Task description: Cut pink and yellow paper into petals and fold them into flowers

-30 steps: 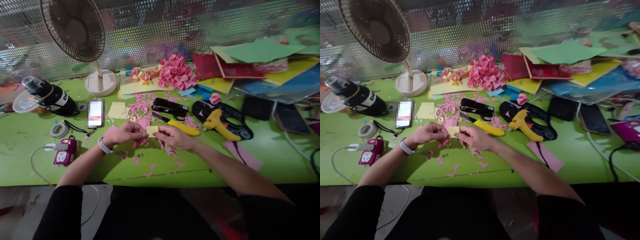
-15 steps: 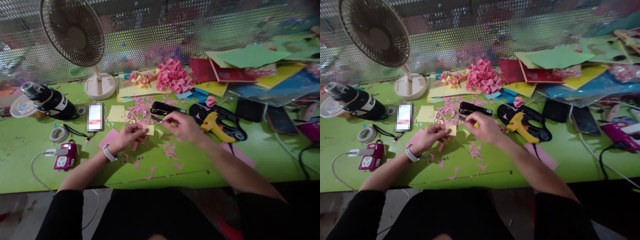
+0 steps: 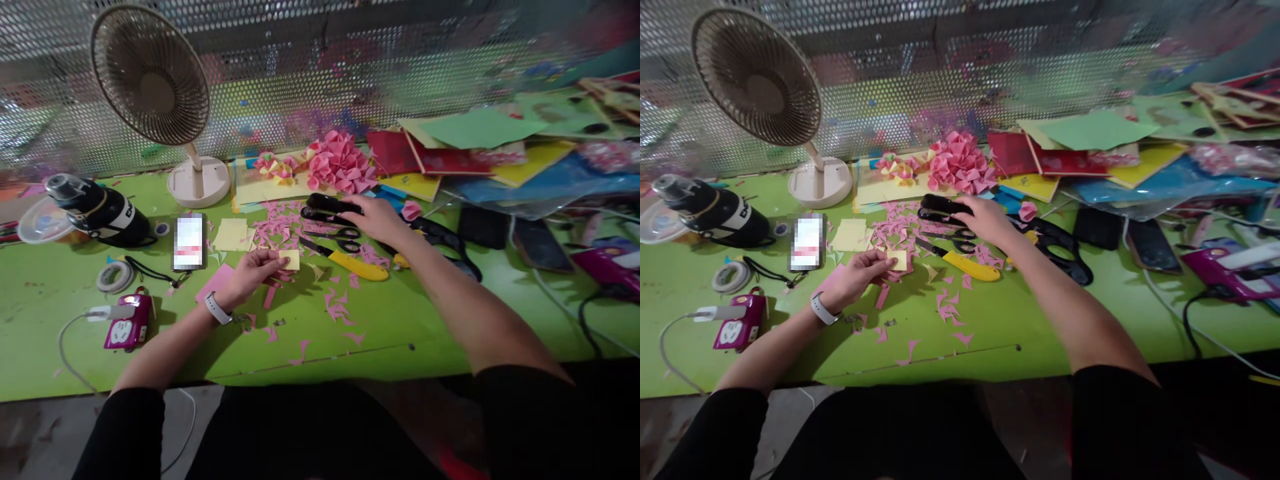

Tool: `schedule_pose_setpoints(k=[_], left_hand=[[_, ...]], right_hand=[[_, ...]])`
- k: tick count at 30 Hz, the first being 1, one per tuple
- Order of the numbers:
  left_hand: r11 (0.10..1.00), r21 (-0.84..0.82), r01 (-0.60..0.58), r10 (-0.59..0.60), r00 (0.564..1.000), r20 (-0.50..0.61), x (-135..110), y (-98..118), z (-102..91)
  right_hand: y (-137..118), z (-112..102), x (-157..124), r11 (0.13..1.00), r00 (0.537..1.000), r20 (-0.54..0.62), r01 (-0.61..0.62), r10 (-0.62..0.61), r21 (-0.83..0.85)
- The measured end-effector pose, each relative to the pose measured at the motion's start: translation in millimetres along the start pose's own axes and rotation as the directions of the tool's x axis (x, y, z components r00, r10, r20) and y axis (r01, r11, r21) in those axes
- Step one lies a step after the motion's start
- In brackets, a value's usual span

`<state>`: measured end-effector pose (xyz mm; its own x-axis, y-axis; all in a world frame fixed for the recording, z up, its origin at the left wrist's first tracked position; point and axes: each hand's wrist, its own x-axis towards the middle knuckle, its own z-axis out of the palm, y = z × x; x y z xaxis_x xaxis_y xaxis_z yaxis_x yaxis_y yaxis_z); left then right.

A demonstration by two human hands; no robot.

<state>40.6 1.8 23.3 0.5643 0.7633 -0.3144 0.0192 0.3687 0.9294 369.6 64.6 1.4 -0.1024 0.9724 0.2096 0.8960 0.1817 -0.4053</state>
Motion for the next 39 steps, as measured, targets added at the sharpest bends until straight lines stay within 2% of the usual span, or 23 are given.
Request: schedule_pose_setpoints(k=[2,6,9,12,13,15,17,19,25,30,33,36,37,39], left_hand=[[1.0,-0.01,0.003,-0.003,1.0,-0.011,0,0,0.1],[0.999,-0.028,0.018,-0.018,0.999,-0.03,1,1,0.0],[0.998,-0.059,0.024,-0.028,0.998,-0.059,3,-1,-0.3],[0.996,-0.088,0.019,-0.026,0.997,-0.072,4,-1,-0.3],[0.995,-0.096,0.019,-0.026,0.997,-0.075,4,-1,-0.4],[0.994,-0.109,0.022,-0.031,0.996,-0.08,4,0,-0.7],[0.993,-0.116,0.021,-0.031,0.996,-0.087,4,2,-1.1],[0.993,-0.115,0.017,-0.026,0.996,-0.083,3,4,-1.4],[0.99,-0.142,0.026,-0.039,0.995,-0.092,1,6,0.0],[0.985,-0.171,0.025,-0.045,0.992,-0.114,0,6,3.0],[0.982,-0.188,0.01,-0.037,0.99,-0.139,0,6,3.7],[0.98,-0.198,-0.01,-0.017,0.991,-0.133,1,5,3.9],[0.98,-0.2,-0.012,-0.014,0.992,-0.128,1,5,4.3],[0.979,-0.204,-0.011,-0.016,0.991,-0.129,0,6,5.6]], right_hand=[[8,2,11,0.999,1.0,-0.015,-0.028,0.028,-0.017],[12,12,24,0.997,0.999,0.039,-0.028,0.031,-0.066],[4,9,18,0.996,1.0,0.022,0.004,-0.002,-0.087],[-5,-8,-1,0.976,0.998,-0.006,0.063,-0.066,-0.207],[-8,-14,-9,0.965,0.996,0.044,0.082,-0.074,-0.249],[-13,-23,-21,0.939,0.975,0.22,0.109,-0.037,-0.326],[-16,-26,-29,0.912,0.923,0.382,0.117,0.046,-0.393],[-19,-24,-30,0.893,0.882,0.459,0.117,0.107,-0.435],[-23,-17,-16,0.891,0.862,0.494,0.131,0.114,-0.435],[-22,-27,-15,0.898,0.88,0.461,0.108,0.113,-0.427],[-18,-37,-25,0.938,0.901,0.409,0.009,0.142,-0.345],[-17,-43,-40,0.973,0.902,0.365,-0.214,0.23,-0.084],[-19,-44,-45,0.956,0.894,0.376,-0.287,0.246,0.056],[-27,-41,-54,0.844,0.877,0.42,-0.397,0.233,0.361]])
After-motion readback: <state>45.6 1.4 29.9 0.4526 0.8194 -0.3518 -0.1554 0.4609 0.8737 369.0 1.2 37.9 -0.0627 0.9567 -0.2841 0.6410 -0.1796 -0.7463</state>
